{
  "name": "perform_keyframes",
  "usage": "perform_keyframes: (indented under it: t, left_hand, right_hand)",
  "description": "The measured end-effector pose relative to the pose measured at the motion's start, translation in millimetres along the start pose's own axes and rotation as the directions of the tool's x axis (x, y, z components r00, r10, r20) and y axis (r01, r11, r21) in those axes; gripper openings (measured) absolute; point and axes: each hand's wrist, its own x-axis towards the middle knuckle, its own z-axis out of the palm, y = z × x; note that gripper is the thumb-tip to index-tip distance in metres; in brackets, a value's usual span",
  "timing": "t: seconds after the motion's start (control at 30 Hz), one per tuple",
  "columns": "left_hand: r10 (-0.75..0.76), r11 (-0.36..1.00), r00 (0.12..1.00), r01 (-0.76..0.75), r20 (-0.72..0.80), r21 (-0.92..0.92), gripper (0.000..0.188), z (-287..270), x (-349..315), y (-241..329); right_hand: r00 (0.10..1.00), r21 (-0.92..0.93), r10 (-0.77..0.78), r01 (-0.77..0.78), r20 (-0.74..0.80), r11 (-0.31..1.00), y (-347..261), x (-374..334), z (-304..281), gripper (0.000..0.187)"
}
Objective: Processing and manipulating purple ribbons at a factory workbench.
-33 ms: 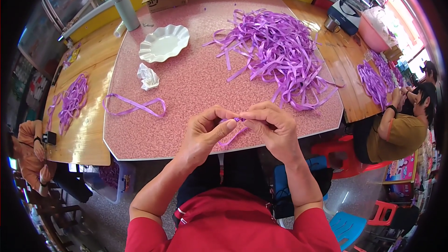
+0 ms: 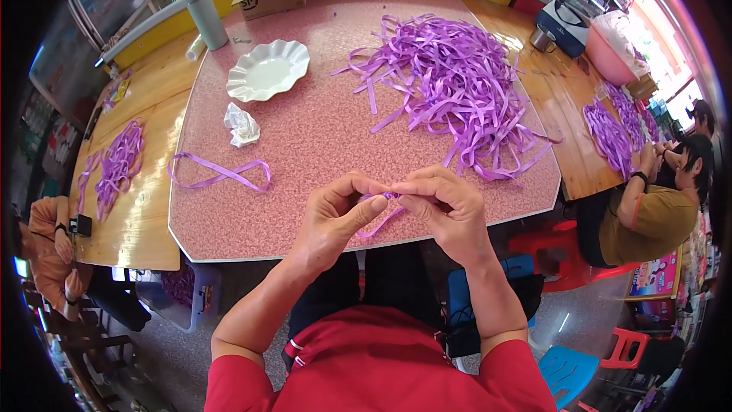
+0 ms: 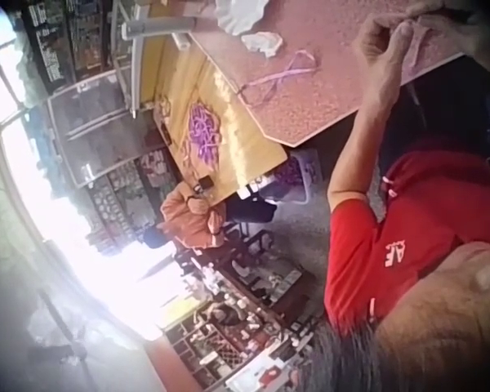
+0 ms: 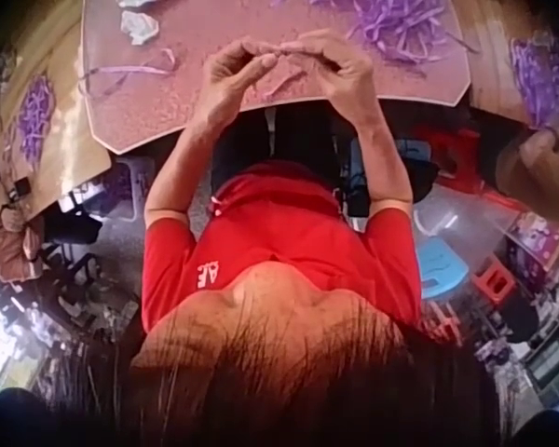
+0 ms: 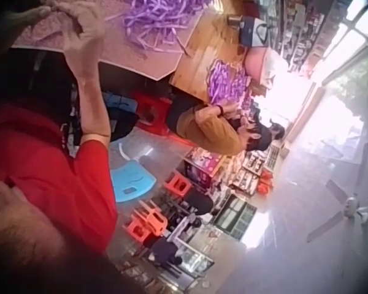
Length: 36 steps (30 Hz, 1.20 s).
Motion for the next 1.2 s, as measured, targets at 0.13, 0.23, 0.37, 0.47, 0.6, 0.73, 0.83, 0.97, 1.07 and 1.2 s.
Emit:
perform_keyframes:
  t: [0.13,0.23,0.37,0.47,0.6,0.73,0.83,0.97,1.07,1.2]
  left_hand:
    - [-0.033,0.999,0.999,0.033,0.002,0.004,0.011,-1,1,0]
    - [-0.036,0.999,0.999,0.035,0.005,0.033,0.011,-2,1,-3]
    - [-0.050,0.997,0.999,0.049,0.016,0.067,0.011,-3,2,-2]
    - [-0.026,0.994,0.999,0.023,0.031,0.103,0.010,-5,1,-3]
    - [0.047,0.983,0.999,-0.049,0.016,0.174,0.008,1,2,-1]
    - [0.145,0.841,0.989,-0.138,0.027,0.524,0.006,-1,1,0]
    - [0.197,0.781,0.978,-0.198,0.066,0.593,0.006,-2,2,0]
    - [0.172,0.876,0.985,-0.152,-0.001,0.458,0.007,-2,3,-4]
    - [0.156,0.923,0.988,-0.145,-0.001,0.356,0.008,-4,5,-7]
    - [0.117,0.970,0.993,-0.111,-0.016,0.215,0.010,-7,6,-11]
  right_hand:
    - [0.998,0.063,0.066,-0.065,-0.012,0.996,1,-3,1,0.018]
    - [0.996,0.112,0.088,-0.086,-0.009,0.990,7,-5,1,0.014]
    - [0.988,0.183,0.156,-0.156,0.011,0.971,9,-6,1,0.012]
    - [0.948,0.296,0.317,-0.314,0.037,0.902,2,-6,4,0.011]
    - [0.972,0.230,0.229,-0.214,-0.043,0.949,6,-8,10,0.011]
    - [0.995,-0.158,-0.032,0.016,-0.099,0.987,4,-8,14,0.012]
    - [0.967,-0.294,-0.232,0.192,-0.107,0.936,6,-6,20,0.013]
    - [0.991,-0.125,-0.038,0.022,-0.124,0.992,10,-3,17,0.012]
    - [0.983,0.123,0.105,-0.087,-0.148,0.989,15,-4,18,0.011]
    - [0.955,0.281,0.274,-0.235,-0.111,0.931,15,-5,20,0.012]
